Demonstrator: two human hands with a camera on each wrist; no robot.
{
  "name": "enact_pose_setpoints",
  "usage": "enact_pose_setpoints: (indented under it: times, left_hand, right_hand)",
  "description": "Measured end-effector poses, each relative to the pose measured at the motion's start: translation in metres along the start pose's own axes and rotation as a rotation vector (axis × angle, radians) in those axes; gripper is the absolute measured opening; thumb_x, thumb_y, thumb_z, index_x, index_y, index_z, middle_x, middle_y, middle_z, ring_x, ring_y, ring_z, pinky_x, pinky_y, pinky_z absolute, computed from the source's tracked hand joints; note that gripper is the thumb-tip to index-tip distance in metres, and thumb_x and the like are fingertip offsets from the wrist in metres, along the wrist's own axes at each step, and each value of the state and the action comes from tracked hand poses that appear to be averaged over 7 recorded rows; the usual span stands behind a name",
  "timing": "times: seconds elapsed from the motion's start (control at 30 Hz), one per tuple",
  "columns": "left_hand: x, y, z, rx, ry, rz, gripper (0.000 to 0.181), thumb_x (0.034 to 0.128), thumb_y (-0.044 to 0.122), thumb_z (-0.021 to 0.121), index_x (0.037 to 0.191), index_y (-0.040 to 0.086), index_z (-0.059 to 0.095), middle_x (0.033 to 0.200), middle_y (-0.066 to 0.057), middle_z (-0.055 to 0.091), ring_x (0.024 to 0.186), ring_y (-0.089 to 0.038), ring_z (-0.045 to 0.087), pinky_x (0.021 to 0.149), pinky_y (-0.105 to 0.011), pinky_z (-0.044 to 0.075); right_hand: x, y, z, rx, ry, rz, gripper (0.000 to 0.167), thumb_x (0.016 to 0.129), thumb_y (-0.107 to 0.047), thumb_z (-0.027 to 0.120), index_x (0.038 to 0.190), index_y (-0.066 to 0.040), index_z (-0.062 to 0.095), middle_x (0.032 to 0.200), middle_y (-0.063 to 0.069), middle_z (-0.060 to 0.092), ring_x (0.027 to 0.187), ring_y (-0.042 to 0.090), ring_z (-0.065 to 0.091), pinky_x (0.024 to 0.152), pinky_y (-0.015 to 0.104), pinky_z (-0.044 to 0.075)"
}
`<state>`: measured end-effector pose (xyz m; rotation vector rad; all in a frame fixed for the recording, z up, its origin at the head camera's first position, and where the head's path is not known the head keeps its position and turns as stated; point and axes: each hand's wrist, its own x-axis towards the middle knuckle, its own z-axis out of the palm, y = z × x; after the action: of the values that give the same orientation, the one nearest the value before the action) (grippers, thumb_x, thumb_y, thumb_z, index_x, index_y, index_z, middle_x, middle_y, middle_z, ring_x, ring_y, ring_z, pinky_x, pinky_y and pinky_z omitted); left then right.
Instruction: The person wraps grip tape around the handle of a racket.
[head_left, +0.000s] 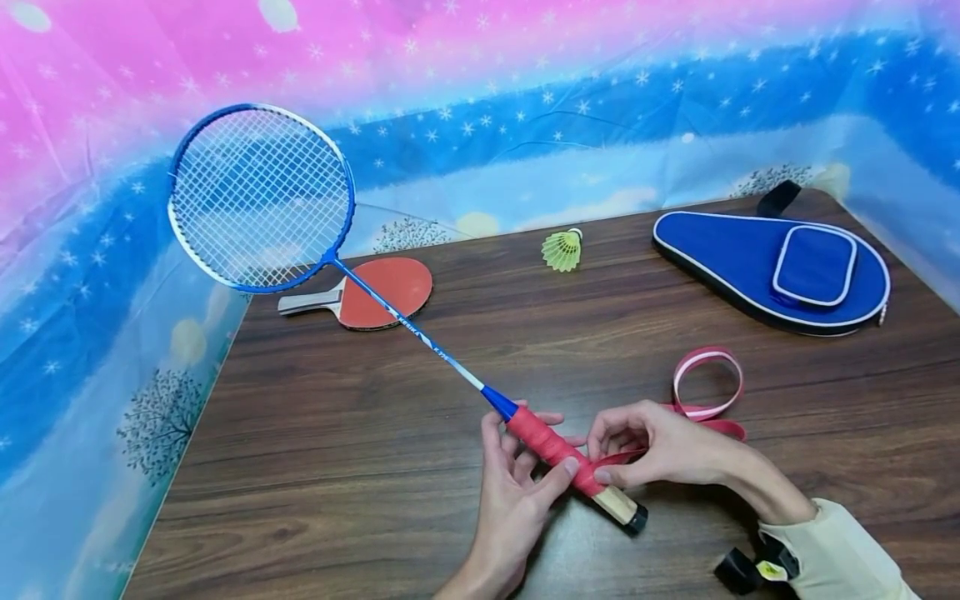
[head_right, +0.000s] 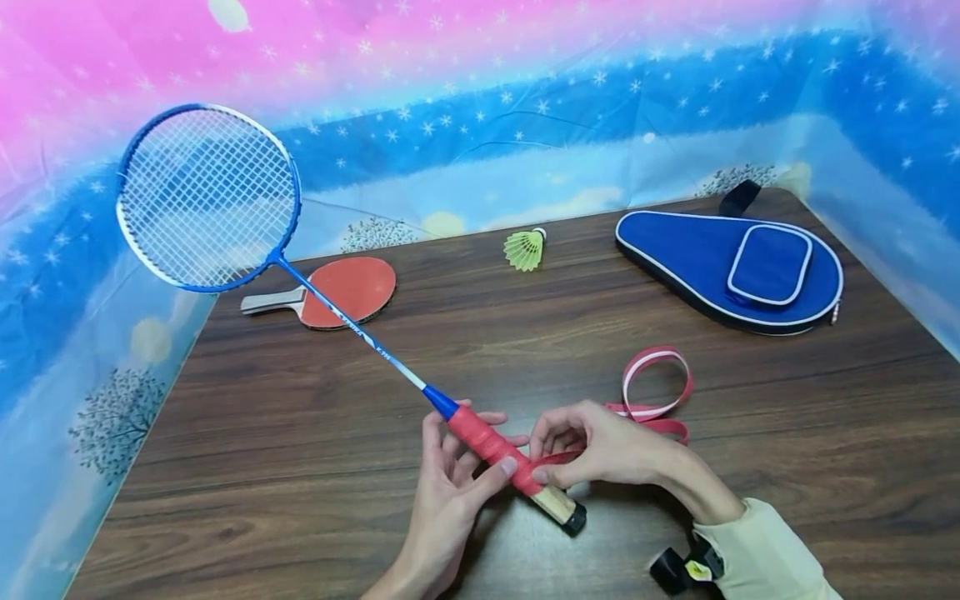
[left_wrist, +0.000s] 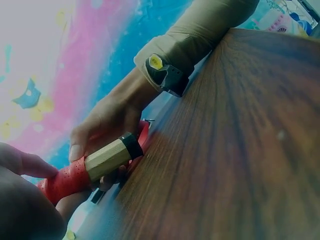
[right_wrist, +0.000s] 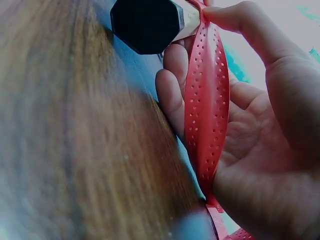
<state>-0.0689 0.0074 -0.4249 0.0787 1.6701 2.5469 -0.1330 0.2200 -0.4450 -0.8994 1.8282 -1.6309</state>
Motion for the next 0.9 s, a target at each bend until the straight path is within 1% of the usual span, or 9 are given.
enact_pose_setpoints:
  times: [0.13,0.23,0.33,0.47,0.53,0.7,0.77,0.83,0.9]
  left_hand:
    - [0.0003,-0.0011,-0.0006,0.017,0.019,-0.004,0.071,0.0817,-0.01,0.071,0.136,0.009,0.03,0.13,-0.03,0.045,0.111,-0.045,0.058,0.084,-0.04,0.055]
    - [0.0012,-0.001,-0.0012,0.055,0.055,-0.013,0.071,0.0806,-0.005,0.076,0.136,0.012,0.034,0.124,-0.029,0.05,0.107,-0.041,0.061,0.083,-0.039,0.056]
    - [0.0017,-0.0006,-0.0017,0.065,0.066,-0.015,0.072,0.0791,-0.006,0.077,0.136,0.014,0.038,0.12,-0.03,0.053,0.102,-0.039,0.065,0.081,-0.042,0.056]
    - [0.0016,0.0014,-0.0018,0.039,0.046,-0.031,0.077,0.0799,-0.01,0.075,0.141,0.019,0.037,0.123,-0.029,0.054,0.1,-0.04,0.066,0.076,-0.046,0.057]
    - [0.0011,0.0023,-0.0016,0.028,0.037,-0.036,0.078,0.0807,-0.01,0.073,0.141,0.02,0.035,0.127,-0.027,0.054,0.102,-0.041,0.066,0.075,-0.045,0.058]
    - [0.0002,0.0021,-0.0002,0.002,-0.01,0.021,0.073,0.0822,-0.012,0.069,0.138,0.008,0.027,0.134,-0.026,0.049,0.106,-0.045,0.062,0.081,-0.042,0.056]
    - [0.0002,0.0015,0.0004,-0.012,-0.022,0.037,0.072,0.0827,-0.013,0.069,0.136,0.004,0.024,0.135,-0.026,0.047,0.108,-0.047,0.06,0.083,-0.042,0.056]
    - [0.0004,0.0005,0.0005,-0.024,-0.018,0.034,0.071,0.0832,-0.012,0.069,0.136,0.004,0.024,0.135,-0.027,0.046,0.11,-0.047,0.059,0.084,-0.042,0.055]
    - [0.0008,-0.0003,0.0006,-0.024,0.001,0.021,0.072,0.0832,-0.01,0.071,0.136,0.006,0.025,0.133,-0.028,0.045,0.111,-0.047,0.059,0.085,-0.043,0.055]
  right_hand:
    - [0.0004,-0.0002,0.0017,-0.025,0.018,-0.014,0.014,0.089,-0.011,0.073,0.099,-0.013,0.064,0.089,0.006,0.067,0.078,0.017,0.063,0.068,0.032,0.053]
    - [0.0005,-0.0012,0.0019,-0.036,0.018,-0.04,0.015,0.089,-0.01,0.073,0.1,-0.013,0.064,0.089,0.006,0.067,0.079,0.018,0.063,0.07,0.032,0.053]
    - [-0.0008,-0.003,0.0001,-0.047,0.019,-0.043,0.015,0.088,-0.01,0.074,0.1,-0.014,0.066,0.089,0.006,0.067,0.08,0.019,0.063,0.071,0.032,0.054]
    - [-0.0025,-0.0046,-0.003,-0.038,0.006,-0.03,0.015,0.088,-0.007,0.073,0.101,-0.012,0.067,0.089,0.008,0.068,0.078,0.02,0.063,0.069,0.031,0.054]
    - [-0.0026,-0.0046,-0.0039,-0.031,0.005,-0.016,0.017,0.087,-0.006,0.073,0.103,-0.012,0.067,0.089,0.007,0.068,0.078,0.02,0.063,0.068,0.031,0.054]
    - [-0.0017,-0.0034,-0.0036,-0.036,0.014,-0.002,0.02,0.087,-0.008,0.074,0.104,-0.012,0.067,0.092,0.006,0.069,0.078,0.021,0.063,0.068,0.032,0.054]
    - [-0.0014,-0.003,-0.0032,-0.046,0.013,-0.011,0.018,0.087,-0.009,0.074,0.104,-0.013,0.066,0.091,0.006,0.069,0.078,0.021,0.063,0.068,0.032,0.054]
    - [-0.0015,-0.0027,-0.0029,-0.057,0.015,-0.022,0.017,0.088,-0.01,0.073,0.103,-0.013,0.066,0.091,0.007,0.068,0.078,0.02,0.063,0.068,0.032,0.054]
    - [-0.0018,-0.0029,-0.0028,-0.065,0.019,-0.027,0.017,0.088,-0.011,0.073,0.103,-0.014,0.066,0.09,0.007,0.068,0.078,0.019,0.063,0.068,0.032,0.053]
